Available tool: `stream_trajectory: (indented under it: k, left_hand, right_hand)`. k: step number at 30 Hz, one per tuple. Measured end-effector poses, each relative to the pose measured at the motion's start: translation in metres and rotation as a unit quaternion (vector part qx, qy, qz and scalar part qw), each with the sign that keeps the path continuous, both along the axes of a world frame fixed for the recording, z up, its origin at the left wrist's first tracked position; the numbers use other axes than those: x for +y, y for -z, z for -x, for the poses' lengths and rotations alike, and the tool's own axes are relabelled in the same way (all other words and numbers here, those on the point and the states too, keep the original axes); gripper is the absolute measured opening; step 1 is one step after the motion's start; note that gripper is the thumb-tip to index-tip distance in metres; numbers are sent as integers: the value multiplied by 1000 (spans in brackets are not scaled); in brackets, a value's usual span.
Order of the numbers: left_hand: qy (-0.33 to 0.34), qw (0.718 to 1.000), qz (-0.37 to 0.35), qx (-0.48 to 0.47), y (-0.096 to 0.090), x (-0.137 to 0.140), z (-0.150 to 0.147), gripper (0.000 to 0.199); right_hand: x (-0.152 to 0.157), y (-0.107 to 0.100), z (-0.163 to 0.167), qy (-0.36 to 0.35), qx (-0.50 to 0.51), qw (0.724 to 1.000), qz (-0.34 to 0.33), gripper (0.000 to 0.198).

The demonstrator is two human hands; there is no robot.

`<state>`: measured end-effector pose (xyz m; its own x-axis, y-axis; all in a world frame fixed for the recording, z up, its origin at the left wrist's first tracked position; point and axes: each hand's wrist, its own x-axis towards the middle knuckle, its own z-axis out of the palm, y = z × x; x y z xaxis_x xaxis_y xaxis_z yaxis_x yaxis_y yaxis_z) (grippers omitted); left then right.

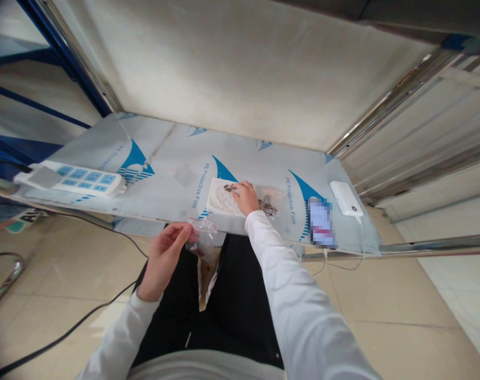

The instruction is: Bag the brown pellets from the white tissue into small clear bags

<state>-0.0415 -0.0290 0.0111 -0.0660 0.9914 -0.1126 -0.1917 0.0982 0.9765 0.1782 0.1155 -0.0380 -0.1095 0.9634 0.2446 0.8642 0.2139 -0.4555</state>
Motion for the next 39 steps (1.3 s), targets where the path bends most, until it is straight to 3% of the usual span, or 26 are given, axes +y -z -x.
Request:
stream_trajectory:
  k: [16,32,35,39]
  left_hand:
    - [7,1000,11,-11,1,2,3,22]
    - [12,1000,8,-5,5,-1,3,23]
    - [8,1000,2,-1,6,0,4,22]
    - [20,999,-22,24,8,-1,5,21]
  right_hand:
    - [14,-10,8,-87,-183,979,3,17]
    - [-9,4,4,-1,-173,984,-39,22]
    - [-15,-2,5,24,-124,991,-50,19]
    - [-52,-34,12,71,134,988,-30,24]
